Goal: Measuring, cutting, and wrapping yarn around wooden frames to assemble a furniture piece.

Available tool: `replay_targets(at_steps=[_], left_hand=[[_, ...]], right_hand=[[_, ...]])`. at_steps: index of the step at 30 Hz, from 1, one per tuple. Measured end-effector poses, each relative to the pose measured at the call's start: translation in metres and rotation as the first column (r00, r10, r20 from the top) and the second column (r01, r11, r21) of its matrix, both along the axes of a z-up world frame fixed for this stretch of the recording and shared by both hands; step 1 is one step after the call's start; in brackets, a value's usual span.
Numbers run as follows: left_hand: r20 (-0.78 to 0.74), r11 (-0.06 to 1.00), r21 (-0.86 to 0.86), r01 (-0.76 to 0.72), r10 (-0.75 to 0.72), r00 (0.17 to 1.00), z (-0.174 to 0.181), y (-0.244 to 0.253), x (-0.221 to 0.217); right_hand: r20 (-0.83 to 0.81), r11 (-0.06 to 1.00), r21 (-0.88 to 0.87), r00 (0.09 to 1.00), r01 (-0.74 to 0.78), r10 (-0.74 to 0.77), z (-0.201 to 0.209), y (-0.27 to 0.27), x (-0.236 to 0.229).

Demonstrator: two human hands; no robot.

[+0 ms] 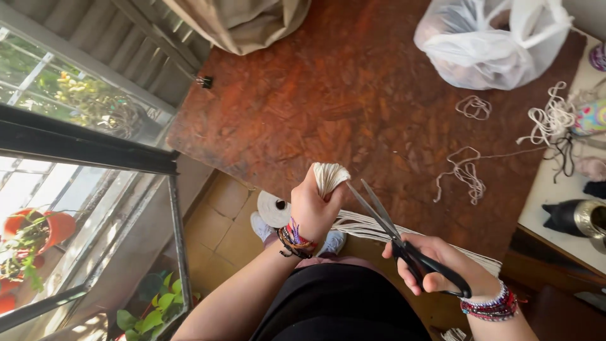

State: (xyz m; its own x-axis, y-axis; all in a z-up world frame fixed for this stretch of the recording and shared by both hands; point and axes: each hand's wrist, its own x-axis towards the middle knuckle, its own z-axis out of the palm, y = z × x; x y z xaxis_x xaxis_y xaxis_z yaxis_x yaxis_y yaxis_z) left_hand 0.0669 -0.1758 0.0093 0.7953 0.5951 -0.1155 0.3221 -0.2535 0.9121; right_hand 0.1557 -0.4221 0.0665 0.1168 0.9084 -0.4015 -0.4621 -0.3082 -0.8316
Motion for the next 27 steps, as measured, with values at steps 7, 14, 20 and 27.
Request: replay_targets(at_steps=[7, 14, 20, 27], left_hand=[[0.013, 0.993, 0.092, 0.078, -0.079, 0.997, -0.002, -0.052, 0.011], [0.064, 0.985, 0.088, 0.149, -0.155, 0.986, 0.004, -0.080, 0.016], [0.078, 0.981, 0.044, 0.188, -0.191, 0.978, 0.007, -0.095, 0.020], [0.081, 0.974, 0.072, 0.217, -0.222, 0.972, 0.010, -0.101, 0.021]], right_hand=[[0.035, 0.999, 0.022, 0.999, 0.039, -0.039, -0.003, -0.047, 0.009], [0.045, 0.999, 0.032, 0.998, 0.033, -0.034, -0.003, -0.076, 0.011], [0.077, 0.997, 0.071, 0.997, 0.007, -0.013, 0.003, -0.089, 0.012], [0.045, 0.997, 0.059, 0.998, 0.041, -0.044, -0.005, -0.094, 0.015]])
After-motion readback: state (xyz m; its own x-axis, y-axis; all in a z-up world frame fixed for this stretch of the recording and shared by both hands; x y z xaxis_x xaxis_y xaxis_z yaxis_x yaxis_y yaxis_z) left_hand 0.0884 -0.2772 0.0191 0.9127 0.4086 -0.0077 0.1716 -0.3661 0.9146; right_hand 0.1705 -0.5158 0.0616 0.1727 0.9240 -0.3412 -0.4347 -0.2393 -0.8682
